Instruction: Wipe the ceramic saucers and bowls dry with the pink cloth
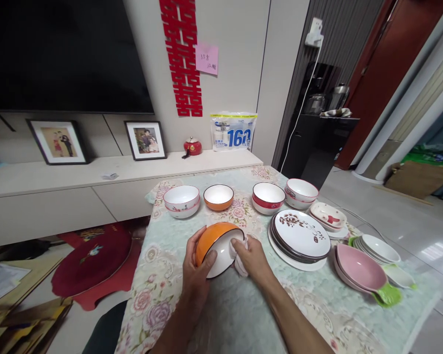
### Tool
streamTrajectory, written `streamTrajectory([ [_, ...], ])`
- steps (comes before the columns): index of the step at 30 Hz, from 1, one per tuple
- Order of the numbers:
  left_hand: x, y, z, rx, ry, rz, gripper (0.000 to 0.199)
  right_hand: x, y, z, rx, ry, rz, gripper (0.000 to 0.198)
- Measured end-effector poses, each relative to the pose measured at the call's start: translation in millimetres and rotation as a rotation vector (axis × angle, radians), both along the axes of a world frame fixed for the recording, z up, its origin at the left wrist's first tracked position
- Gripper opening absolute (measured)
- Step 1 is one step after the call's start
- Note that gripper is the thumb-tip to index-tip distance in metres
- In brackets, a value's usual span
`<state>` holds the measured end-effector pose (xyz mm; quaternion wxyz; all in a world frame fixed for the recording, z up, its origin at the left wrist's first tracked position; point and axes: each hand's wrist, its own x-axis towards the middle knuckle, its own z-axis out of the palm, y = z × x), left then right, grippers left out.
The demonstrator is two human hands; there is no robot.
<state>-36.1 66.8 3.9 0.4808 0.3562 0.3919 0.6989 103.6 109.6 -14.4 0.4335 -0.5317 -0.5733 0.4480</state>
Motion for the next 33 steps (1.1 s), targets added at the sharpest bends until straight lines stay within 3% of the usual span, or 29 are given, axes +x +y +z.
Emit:
streamTrajectory([
  [2, -1, 0, 0.1, -0.003, -0.047, -0.012, 0.068, -5, -1, -4, -0.148, 0.150, 0.038, 0.042],
  [4, 0, 1, -0.4, -0.011, -0.063, -0.027, 0.069, -4, -1, -3, -0.098, 0.140, 0.000, 0.039],
  [9, 4, 3, -2.4, -0.016, 0.051, -0.074, 0.068, 18, -2, 10, 0.432, -0.349, -0.196, 0.026],
  [13, 1, 2, -2.2, 0.025, 0.249, -0.058, 0.066, 28, -10, 22, 0.906, -0.663, -0.170, 0.020],
  [15, -1, 0, -1.6, 0.092, 0.377, -0.051, 0.068, 28, -15, 27, 1.068, -0.729, -0.130, 0.023],
  [17, -2, -1, -1.5, 0.144, 0.445, -0.032, 0.069, 26, -17, 29, 1.126, -0.745, -0.098, 0.027],
  [20, 1, -1, -2.8, 0.091, 0.371, 0.011, 0.060, 21, -14, 24, 0.987, -0.659, -0.144, 0.026],
  [23, 5, -1, -3.4, -0.005, 0.190, 0.049, 0.056, 14, -7, 14, 0.600, -0.479, -0.227, 0.021],
  [26, 5, 0, -1.7, -0.027, 0.049, 0.076, 0.060, 3, -3, 5, 0.189, -0.174, -0.121, 0.028],
  [29, 2, 1, -0.3, -0.026, -0.086, 0.058, 0.065, -10, -5, 0, -0.100, 0.097, 0.030, 0.039],
  [31, 1, 2, -0.6, -0.028, -0.136, 0.029, 0.066, -14, -6, -2, -0.205, 0.199, 0.036, 0.042],
  [33, 1, 2, -1.6, -0.034, -0.132, -0.001, 0.067, -10, -6, 0, -0.165, 0.201, -0.019, 0.040],
])
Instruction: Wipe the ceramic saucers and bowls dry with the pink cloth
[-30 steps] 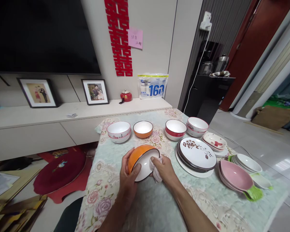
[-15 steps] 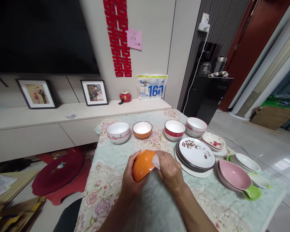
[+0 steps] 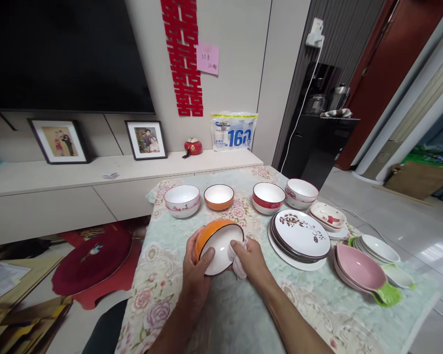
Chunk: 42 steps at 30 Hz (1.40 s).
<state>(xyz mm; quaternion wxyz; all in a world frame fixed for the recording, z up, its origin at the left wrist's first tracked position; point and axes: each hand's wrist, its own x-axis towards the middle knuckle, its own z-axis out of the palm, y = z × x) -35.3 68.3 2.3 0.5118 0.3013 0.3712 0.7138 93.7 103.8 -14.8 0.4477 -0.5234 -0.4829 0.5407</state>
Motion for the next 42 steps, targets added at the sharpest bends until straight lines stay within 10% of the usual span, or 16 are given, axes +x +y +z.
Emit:
streamTrajectory([
  [11, -2, -1, 0.3, 0.170, 0.543, 0.034, 0.063, 39, -6, 21, 1.151, -0.920, -0.144, 0.021],
  [14, 2, -3, -0.8, 0.147, 0.498, 0.063, 0.058, 35, -6, 20, 1.097, -0.888, -0.160, 0.021],
  [18, 5, -3, -3.6, 0.001, 0.211, 0.072, 0.052, 23, -1, 13, 0.656, -0.717, -0.200, 0.024],
  [25, -5, 5, 0.2, -0.127, -0.209, 0.043, 0.050, 17, 0, 3, 0.339, -0.525, 0.213, 0.044],
  [34, -3, 9, 0.7, -0.235, -0.326, -0.037, 0.057, 42, 1, 28, 0.806, -0.657, -0.274, 0.037],
  [42, 12, 0, -1.5, -0.087, -0.018, -0.147, 0.063, 9, -9, 17, 1.054, -0.972, -0.154, 0.031],
])
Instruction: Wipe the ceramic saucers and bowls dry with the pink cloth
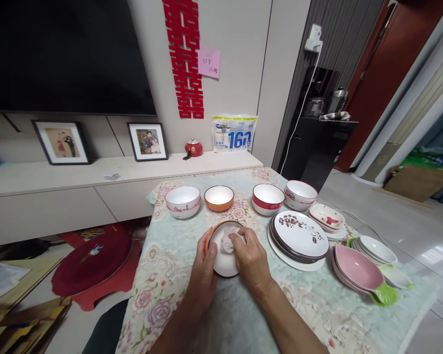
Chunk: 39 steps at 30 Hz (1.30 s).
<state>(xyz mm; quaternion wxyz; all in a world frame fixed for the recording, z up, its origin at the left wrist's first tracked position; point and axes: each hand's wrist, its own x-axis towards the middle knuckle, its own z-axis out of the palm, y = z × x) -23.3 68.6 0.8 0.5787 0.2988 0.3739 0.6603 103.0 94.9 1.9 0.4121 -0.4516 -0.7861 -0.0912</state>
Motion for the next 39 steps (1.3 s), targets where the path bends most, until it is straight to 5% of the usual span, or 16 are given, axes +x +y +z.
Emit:
streamTrajectory([
  [4, 9, -4, -8.3, 0.103, 0.160, -0.008, 0.066, -10, 5, -5, -0.052, 0.052, -0.049, 0.031],
  [10, 0, -1, -16.6, 0.048, 0.213, 0.046, 0.061, -9, -9, 23, -0.509, 0.109, 0.471, 0.034],
  [13, -6, 1, -14.5, 0.009, 0.226, 0.064, 0.059, -1, -15, 38, -0.675, 0.010, 0.559, 0.032],
  [20, -7, 3, -15.8, 0.012, 0.175, 0.041, 0.060, -2, -15, 22, -0.510, -0.136, 0.466, 0.055],
  [24, -11, 2, -9.8, -0.023, 0.149, 0.072, 0.054, -4, -14, 21, -0.569, -0.080, 0.481, 0.022],
  [27, -13, 3, -5.7, -0.164, 0.099, 0.008, 0.058, 5, -12, 29, -0.713, 0.162, 0.524, 0.011],
  [32, -15, 1, -7.7, -0.150, 0.103, -0.071, 0.067, 22, -8, 30, -1.015, 0.868, 0.607, 0.038],
  [39, -15, 1, -1.0, -0.165, -0.105, -0.072, 0.046, 17, -9, 24, -1.142, 1.370, 0.724, 0.052],
])
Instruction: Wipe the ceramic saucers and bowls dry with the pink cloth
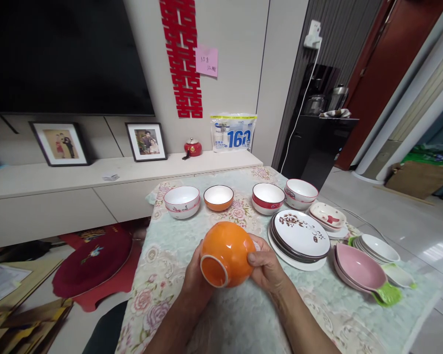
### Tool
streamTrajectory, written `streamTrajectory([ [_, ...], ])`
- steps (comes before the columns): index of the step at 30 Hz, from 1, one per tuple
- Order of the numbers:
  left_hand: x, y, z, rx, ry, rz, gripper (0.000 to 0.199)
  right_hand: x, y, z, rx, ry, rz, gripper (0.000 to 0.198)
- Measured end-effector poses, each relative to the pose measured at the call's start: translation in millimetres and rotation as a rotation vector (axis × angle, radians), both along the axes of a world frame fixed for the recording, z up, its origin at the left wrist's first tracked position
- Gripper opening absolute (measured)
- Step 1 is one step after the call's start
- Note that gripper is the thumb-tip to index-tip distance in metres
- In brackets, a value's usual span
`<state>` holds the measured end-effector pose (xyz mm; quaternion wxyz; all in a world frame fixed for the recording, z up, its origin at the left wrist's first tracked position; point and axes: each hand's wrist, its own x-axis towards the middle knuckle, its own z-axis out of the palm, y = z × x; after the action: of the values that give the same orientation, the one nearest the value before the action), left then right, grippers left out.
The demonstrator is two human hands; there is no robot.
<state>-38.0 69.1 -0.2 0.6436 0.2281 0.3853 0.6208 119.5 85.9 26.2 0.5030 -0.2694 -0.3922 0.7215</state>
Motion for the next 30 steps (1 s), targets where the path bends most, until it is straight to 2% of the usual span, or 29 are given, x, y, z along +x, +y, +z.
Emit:
streamTrajectory([
  [2, 1, 2, 3.0, -0.037, -0.282, -0.081, 0.040, -1, 2, -1, -0.034, 0.053, 0.022, 0.050],
  [4, -1, 3, 5.1, -0.075, -0.463, -0.112, 0.036, -1, 5, -3, -0.055, 0.075, -0.007, 0.051],
  [7, -7, 5, 7.7, -0.119, -0.583, -0.090, 0.034, 2, 13, -8, -0.053, 0.028, -0.137, 0.053],
  [10, -9, 8, 8.4, -0.119, -0.570, -0.003, 0.030, 6, 22, -14, -0.002, -0.165, -0.360, 0.055],
  [13, -5, 9, 4.9, -0.012, -0.421, 0.127, 0.020, 12, 30, -21, 0.086, -0.425, -0.625, 0.057],
  [15, 0, 7, 1.5, 0.096, -0.267, 0.118, 0.020, 14, 31, -25, 0.179, -0.540, -0.707, 0.051],
  [18, 5, 4, -2.3, 0.195, 0.036, 0.071, 0.026, 15, 26, -24, 0.431, -0.663, -0.709, 0.038],
  [21, 2, 3, -7.3, 0.259, 0.296, 0.143, 0.028, 10, 14, -15, 0.728, -0.752, -0.646, 0.029],
  [24, -8, 2, -19.6, 0.299, 0.398, 0.226, 0.021, -3, -1, -6, 0.972, -0.845, -0.609, 0.026],
  [27, -13, -1, -35.6, 0.392, 0.564, 0.286, 0.028, -17, -12, -2, 1.200, -0.993, -0.587, 0.029],
  [30, -10, -4, -42.5, 0.421, 0.608, 0.301, 0.033, -24, -14, -2, 1.308, -1.131, -0.643, 0.037],
])
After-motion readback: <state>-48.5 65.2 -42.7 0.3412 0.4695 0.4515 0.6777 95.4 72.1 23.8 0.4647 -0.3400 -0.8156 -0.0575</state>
